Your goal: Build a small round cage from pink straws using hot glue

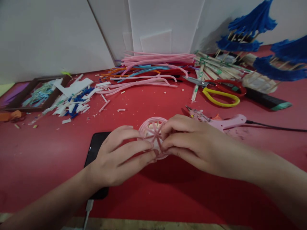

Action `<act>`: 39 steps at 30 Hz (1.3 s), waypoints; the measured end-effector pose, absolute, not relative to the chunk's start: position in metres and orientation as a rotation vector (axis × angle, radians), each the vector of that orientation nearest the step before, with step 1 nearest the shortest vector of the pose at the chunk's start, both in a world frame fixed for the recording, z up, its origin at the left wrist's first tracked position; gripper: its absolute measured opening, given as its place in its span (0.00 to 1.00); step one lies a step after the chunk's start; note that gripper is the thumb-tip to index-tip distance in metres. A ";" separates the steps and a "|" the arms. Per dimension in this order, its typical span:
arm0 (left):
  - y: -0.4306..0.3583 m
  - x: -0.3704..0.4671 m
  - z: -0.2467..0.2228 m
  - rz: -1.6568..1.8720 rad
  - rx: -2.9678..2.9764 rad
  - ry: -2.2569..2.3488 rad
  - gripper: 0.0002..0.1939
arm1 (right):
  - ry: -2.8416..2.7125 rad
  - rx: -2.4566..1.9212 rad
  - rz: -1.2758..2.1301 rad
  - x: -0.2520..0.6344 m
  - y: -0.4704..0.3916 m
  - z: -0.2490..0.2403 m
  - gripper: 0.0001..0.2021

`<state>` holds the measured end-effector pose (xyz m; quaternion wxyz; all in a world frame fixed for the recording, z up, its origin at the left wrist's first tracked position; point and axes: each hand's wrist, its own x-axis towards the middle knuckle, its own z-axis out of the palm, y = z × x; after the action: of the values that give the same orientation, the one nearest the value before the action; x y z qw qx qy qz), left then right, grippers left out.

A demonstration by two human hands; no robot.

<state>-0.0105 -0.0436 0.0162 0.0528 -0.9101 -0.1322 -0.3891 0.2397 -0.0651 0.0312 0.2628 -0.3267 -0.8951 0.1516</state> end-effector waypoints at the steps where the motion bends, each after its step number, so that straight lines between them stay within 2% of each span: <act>1: -0.044 -0.011 0.016 -1.182 -2.757 -0.400 0.04 | -2.415 -0.869 0.415 0.240 -0.066 0.030 0.08; 17: -0.040 -0.009 0.016 -1.186 -2.891 -0.513 0.01 | -2.309 -0.871 0.367 0.225 -0.079 0.027 0.07; 21: -0.035 -0.013 0.012 -1.187 -2.896 -0.574 0.09 | -2.315 -0.886 0.345 0.225 -0.078 0.031 0.06; 28: -0.030 -0.018 0.008 -1.181 -2.908 -0.595 0.07 | -2.333 -0.868 0.305 0.223 -0.078 0.028 0.07; 31: -0.029 -0.017 0.008 -1.224 -2.932 -0.625 0.11 | -2.333 -0.883 0.291 0.221 -0.081 0.027 0.08; 35: -0.031 -0.015 0.008 -1.374 -3.041 -0.983 0.33 | -2.324 -0.931 0.276 0.223 -0.083 0.031 0.08; 37: -0.033 -0.015 0.008 -1.484 -3.114 -1.292 0.33 | -2.253 -0.999 0.222 0.228 -0.080 0.034 0.07; 39: -0.034 -0.015 0.008 -1.598 -3.197 -1.596 0.25 | -2.140 -1.160 0.212 0.233 -0.075 0.035 0.07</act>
<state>-0.0152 -0.0339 0.0077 -0.3768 -0.7565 -0.3776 -0.3782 0.2332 -0.0751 0.0347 0.3421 -0.4460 -0.8231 0.0814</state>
